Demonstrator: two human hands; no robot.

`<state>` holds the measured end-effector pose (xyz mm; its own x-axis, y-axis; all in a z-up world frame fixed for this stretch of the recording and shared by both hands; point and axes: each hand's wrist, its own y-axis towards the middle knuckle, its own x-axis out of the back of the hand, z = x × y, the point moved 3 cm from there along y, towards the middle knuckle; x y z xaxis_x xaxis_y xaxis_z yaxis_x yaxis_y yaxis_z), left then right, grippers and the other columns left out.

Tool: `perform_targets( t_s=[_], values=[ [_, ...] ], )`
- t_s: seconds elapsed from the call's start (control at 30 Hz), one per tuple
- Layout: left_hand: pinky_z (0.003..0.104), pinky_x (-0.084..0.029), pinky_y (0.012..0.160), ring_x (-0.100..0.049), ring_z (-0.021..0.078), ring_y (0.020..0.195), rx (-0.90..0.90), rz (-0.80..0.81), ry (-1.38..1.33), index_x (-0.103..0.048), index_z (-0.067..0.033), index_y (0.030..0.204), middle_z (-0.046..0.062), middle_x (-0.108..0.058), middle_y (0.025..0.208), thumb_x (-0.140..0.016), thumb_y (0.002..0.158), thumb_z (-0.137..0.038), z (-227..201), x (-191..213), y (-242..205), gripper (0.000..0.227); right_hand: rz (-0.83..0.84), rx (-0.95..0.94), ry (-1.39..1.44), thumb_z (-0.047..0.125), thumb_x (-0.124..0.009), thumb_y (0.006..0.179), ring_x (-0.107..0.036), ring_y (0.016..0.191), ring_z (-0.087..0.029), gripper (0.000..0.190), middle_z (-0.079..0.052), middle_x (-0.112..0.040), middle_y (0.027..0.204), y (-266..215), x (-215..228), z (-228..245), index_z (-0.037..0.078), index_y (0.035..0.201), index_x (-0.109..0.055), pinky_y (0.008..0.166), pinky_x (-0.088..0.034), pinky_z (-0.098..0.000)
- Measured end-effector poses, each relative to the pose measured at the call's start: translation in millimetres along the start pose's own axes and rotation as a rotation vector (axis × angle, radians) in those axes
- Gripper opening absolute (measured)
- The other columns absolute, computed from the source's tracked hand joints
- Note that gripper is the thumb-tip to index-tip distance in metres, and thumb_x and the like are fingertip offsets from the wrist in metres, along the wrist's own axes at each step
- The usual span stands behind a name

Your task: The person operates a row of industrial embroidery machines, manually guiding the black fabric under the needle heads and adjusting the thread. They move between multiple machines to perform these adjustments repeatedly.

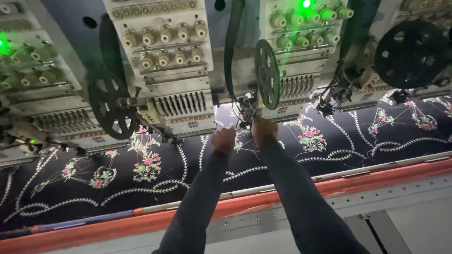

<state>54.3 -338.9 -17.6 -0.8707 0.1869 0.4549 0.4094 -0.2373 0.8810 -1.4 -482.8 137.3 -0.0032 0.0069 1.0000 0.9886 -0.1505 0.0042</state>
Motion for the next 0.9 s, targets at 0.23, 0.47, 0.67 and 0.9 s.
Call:
perform_targets(
  t_s=[0.23,0.47,0.67,0.9],
  values=[
    [0.038,-0.041,0.046,-0.054,0.0252,0.058,-0.079,-0.191,0.091,-0.059,-0.0224,0.080,0.005,-0.048,0.075,-0.053,0.100,-0.043,19.1,11.6,-43.5,0.029,0.006,-0.035,-0.018,0.031,-0.036,0.105,-0.078,0.096,-0.029,0.037,-0.008,-0.080,0.096,20.6,-20.6,0.6,0.011,0.108,-0.067,0.079,-0.060,-0.0478],
    [0.036,-0.051,0.059,-0.062,0.0232,0.067,0.117,0.232,0.010,-0.064,-0.0244,0.102,0.003,-0.059,0.081,-0.058,0.101,-0.032,14.2,52.5,-27.6,0.010,0.000,-0.039,-0.036,0.028,-0.039,0.106,-0.078,0.089,-0.026,0.033,-0.006,-0.078,0.088,13.0,-20.6,-2.1,0.012,0.105,-0.067,0.074,-0.058,-0.0415],
    [0.039,-0.062,0.071,-0.074,0.0246,0.088,0.069,0.798,-0.270,-0.070,-0.0180,0.114,0.007,-0.073,0.094,-0.061,0.099,-0.026,8.1,111.0,-13.3,0.020,-0.026,0.019,-0.019,0.039,-0.041,0.109,-0.075,0.105,-0.026,0.041,-0.012,-0.076,0.110,-73.5,-45.9,-14.5,0.008,0.122,-0.065,0.088,-0.060,-0.0413],
    [0.044,-0.054,0.099,-0.053,0.0333,0.136,0.037,0.987,-0.370,-0.066,-0.0191,0.136,0.015,-0.054,0.145,-0.073,0.091,-0.022,-15.4,167.9,-105.8,0.046,0.016,0.029,0.123,0.044,-0.045,0.107,-0.047,0.145,-0.028,0.049,-0.013,-0.051,0.155,-182.0,-102.7,-16.4,0.017,0.147,-0.055,0.112,-0.047,-0.0439]
  ],
)
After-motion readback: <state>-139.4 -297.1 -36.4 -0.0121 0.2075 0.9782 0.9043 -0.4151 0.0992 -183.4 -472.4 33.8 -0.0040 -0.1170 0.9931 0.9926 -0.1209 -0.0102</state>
